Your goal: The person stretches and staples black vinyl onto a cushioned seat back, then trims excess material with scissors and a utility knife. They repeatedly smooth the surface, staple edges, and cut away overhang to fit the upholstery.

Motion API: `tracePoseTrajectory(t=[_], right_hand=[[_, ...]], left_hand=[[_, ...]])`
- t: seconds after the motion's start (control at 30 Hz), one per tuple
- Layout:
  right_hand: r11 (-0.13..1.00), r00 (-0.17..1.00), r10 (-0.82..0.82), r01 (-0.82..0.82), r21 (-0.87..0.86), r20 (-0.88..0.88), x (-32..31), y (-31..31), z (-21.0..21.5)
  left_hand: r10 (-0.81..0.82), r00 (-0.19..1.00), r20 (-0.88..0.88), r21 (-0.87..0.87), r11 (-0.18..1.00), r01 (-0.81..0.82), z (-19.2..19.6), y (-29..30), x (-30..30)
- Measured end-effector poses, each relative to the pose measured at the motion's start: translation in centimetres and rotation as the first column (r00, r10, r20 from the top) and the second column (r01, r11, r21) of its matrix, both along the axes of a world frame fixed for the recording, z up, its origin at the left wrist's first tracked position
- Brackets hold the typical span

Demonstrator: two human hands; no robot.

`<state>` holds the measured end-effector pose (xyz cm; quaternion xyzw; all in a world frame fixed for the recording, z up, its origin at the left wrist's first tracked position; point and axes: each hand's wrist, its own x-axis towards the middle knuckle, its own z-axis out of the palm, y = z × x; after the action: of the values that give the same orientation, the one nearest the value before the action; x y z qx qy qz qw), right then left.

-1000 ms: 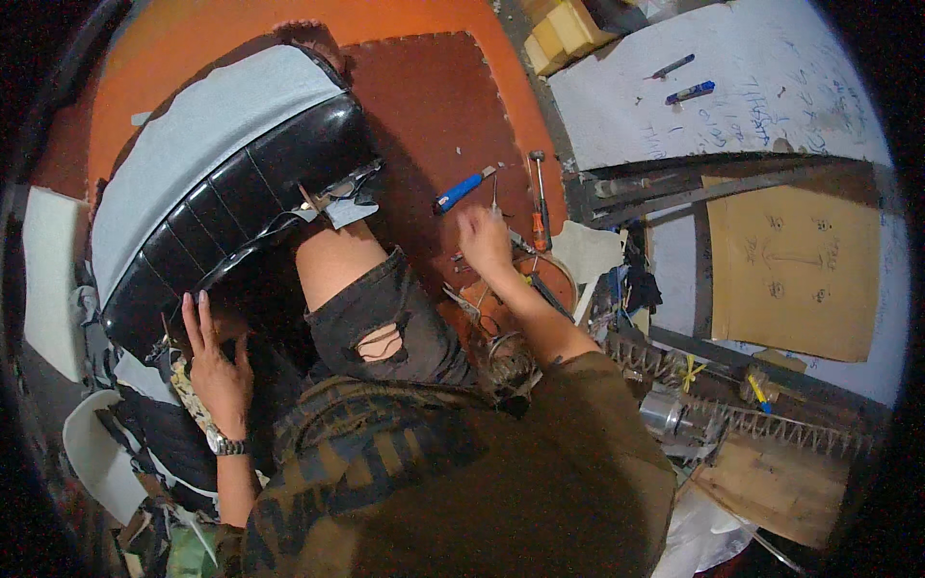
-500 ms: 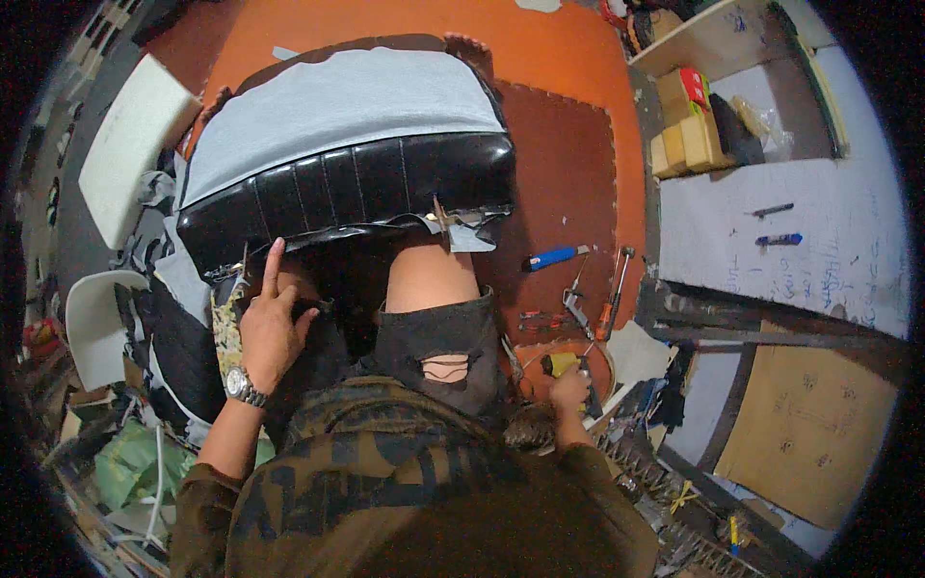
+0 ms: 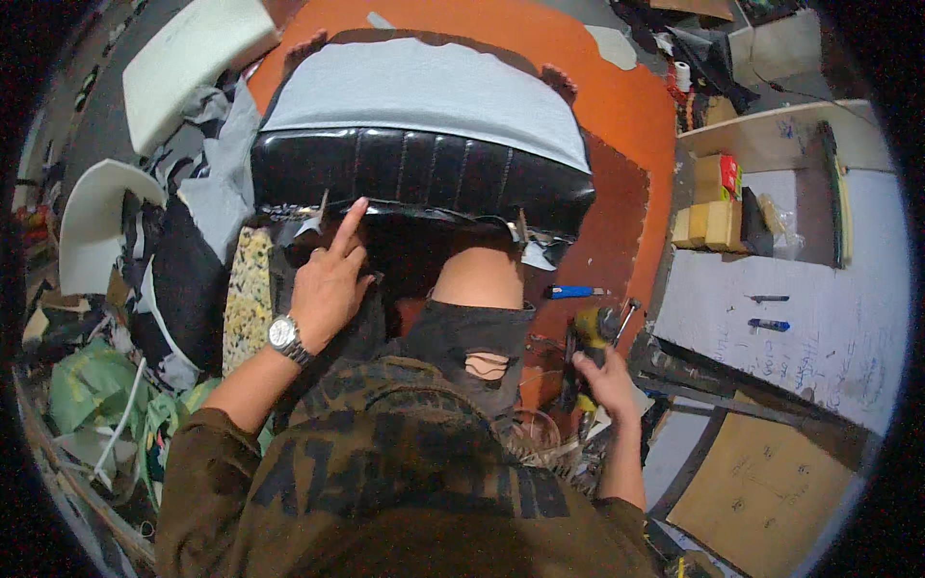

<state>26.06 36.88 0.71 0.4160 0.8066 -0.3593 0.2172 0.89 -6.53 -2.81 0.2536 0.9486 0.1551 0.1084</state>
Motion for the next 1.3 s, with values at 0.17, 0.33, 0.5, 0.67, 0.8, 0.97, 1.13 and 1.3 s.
tracePoseTrajectory(t=[0.17,0.33,0.5,0.67,0.8,0.97,1.13,1.3], right_hand=[[0.878,0.915,-0.203,0.012,-0.478,-0.350,-12.0,-8.1,9.1],[0.858,0.955,0.137,-0.247,-0.451,-0.264,-20.2,-14.3,11.9],[0.835,0.927,0.330,-0.374,-0.403,-0.178,-24.8,-17.8,10.9],[0.838,0.909,0.411,-0.408,-0.363,-0.075,-27.0,-18.7,10.1],[0.847,0.899,0.437,-0.423,-0.322,-0.034,-28.1,-19.4,9.2],[0.829,0.874,0.482,-0.476,-0.294,-0.055,-28.7,-20.3,9.4],[0.817,0.867,0.494,-0.489,-0.305,-0.066,-29.7,-21.4,8.8],[0.818,0.857,0.514,-0.498,-0.288,-0.024,-30.2,-21.6,9.0]], left_hand=[[0.023,1.000,0.016,0.036,0.999,-0.024,-0.7,-0.4,-0.1],[0.041,0.998,0.037,0.107,0.993,-0.045,-1.0,-0.7,-0.3],[0.026,0.998,0.057,0.143,0.989,-0.034,-1.4,-1.0,-0.5],[0.020,0.995,0.095,0.134,0.990,-0.033,-1.7,-1.1,-0.7],[0.029,0.991,0.128,0.159,0.986,-0.049,-1.7,-1.1,-0.8],[0.040,0.990,0.136,0.164,0.984,-0.062,-1.3,-1.2,-0.9],[0.037,0.980,0.197,0.217,0.973,-0.080,-1.2,-1.3,-1.0],[0.039,0.995,0.089,0.140,0.989,-0.051,-1.2,-2.0,0.0]])
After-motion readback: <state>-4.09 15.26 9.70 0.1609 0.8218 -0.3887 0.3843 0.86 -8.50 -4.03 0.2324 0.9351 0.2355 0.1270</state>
